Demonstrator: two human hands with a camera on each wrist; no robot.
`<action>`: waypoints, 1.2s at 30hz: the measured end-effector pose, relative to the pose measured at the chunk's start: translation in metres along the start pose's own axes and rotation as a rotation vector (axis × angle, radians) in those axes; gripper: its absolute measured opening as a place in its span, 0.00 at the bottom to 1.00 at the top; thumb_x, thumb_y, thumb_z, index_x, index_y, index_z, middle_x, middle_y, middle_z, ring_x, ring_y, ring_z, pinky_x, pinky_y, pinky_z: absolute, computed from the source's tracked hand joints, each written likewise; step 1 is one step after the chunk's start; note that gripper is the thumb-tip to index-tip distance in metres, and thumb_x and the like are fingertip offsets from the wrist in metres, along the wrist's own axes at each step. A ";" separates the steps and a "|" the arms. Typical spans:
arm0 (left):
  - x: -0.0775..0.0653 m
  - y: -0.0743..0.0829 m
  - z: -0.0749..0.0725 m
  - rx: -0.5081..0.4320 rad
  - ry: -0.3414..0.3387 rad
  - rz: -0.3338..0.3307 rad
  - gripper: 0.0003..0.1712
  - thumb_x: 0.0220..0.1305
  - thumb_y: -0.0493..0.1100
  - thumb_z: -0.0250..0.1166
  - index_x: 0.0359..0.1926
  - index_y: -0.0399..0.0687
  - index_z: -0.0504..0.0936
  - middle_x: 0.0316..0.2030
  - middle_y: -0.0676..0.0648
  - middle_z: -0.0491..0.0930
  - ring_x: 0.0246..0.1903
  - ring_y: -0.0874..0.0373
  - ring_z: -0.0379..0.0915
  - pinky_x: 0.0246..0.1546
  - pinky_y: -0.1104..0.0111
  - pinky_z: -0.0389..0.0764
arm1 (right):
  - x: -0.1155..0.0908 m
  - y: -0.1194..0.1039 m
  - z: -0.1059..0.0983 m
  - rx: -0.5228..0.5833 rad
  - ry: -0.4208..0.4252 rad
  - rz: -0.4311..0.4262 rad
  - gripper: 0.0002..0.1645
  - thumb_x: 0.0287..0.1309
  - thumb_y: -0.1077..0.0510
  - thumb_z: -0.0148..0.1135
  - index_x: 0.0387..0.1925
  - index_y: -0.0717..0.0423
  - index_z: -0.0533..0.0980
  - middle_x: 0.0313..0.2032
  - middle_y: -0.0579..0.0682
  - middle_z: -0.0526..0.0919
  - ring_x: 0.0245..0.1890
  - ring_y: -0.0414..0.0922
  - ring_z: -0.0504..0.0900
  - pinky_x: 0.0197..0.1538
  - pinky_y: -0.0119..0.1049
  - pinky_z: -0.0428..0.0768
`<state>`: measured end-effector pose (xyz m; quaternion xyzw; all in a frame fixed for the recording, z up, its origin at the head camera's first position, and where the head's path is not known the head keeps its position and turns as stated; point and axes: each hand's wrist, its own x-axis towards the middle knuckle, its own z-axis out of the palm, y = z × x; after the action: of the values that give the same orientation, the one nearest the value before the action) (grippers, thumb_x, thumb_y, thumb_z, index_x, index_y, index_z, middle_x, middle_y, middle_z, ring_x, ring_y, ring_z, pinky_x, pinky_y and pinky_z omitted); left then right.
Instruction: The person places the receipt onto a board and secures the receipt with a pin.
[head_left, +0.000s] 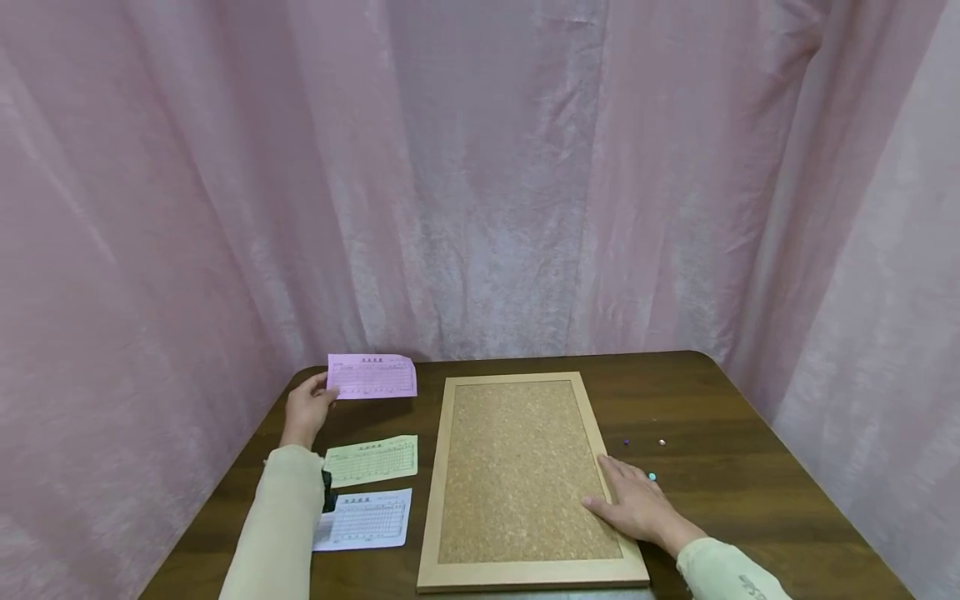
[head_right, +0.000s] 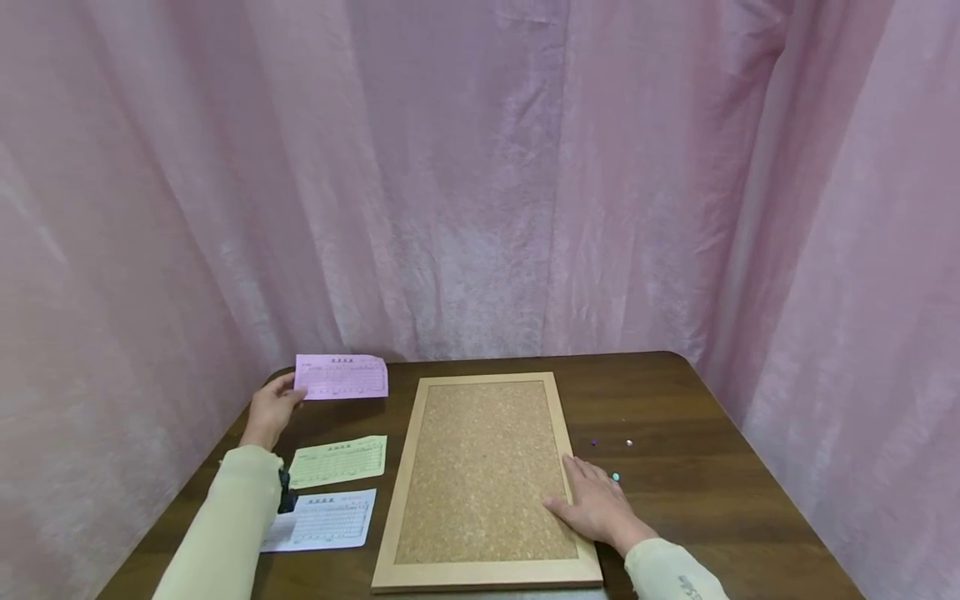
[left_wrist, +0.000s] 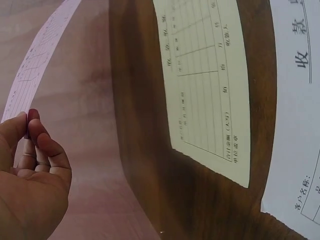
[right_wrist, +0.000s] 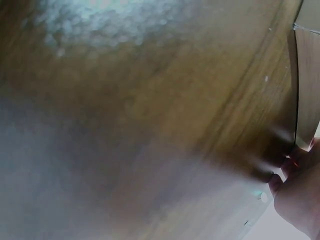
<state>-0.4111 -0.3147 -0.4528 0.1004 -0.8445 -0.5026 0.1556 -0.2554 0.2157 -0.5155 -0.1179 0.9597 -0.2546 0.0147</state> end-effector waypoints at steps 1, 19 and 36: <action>-0.001 0.002 0.000 -0.011 0.001 -0.002 0.26 0.70 0.35 0.61 0.68 0.36 0.71 0.46 0.36 0.82 0.31 0.62 0.76 0.32 0.74 0.74 | 0.000 0.000 0.000 0.000 0.002 -0.003 0.52 0.64 0.34 0.58 0.73 0.68 0.57 0.69 0.69 0.61 0.68 0.70 0.58 0.63 0.72 0.55; -0.012 0.028 0.021 -0.180 -0.045 -0.001 0.27 0.68 0.32 0.61 0.67 0.33 0.70 0.36 0.42 0.82 0.27 0.64 0.75 0.30 0.76 0.76 | 0.018 -0.008 -0.013 0.041 -0.014 0.012 0.47 0.65 0.41 0.62 0.70 0.71 0.60 0.65 0.73 0.66 0.64 0.74 0.62 0.61 0.67 0.63; -0.023 0.046 0.061 -0.329 -0.099 -0.046 0.27 0.68 0.30 0.61 0.67 0.35 0.71 0.33 0.47 0.81 0.34 0.56 0.76 0.31 0.77 0.77 | 0.046 -0.024 -0.029 0.063 0.087 0.017 0.43 0.69 0.41 0.57 0.70 0.70 0.61 0.66 0.73 0.64 0.66 0.73 0.60 0.63 0.67 0.61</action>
<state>-0.4120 -0.2356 -0.4437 0.0680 -0.7550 -0.6417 0.1166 -0.2977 0.1986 -0.4766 -0.0980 0.9519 -0.2896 -0.0212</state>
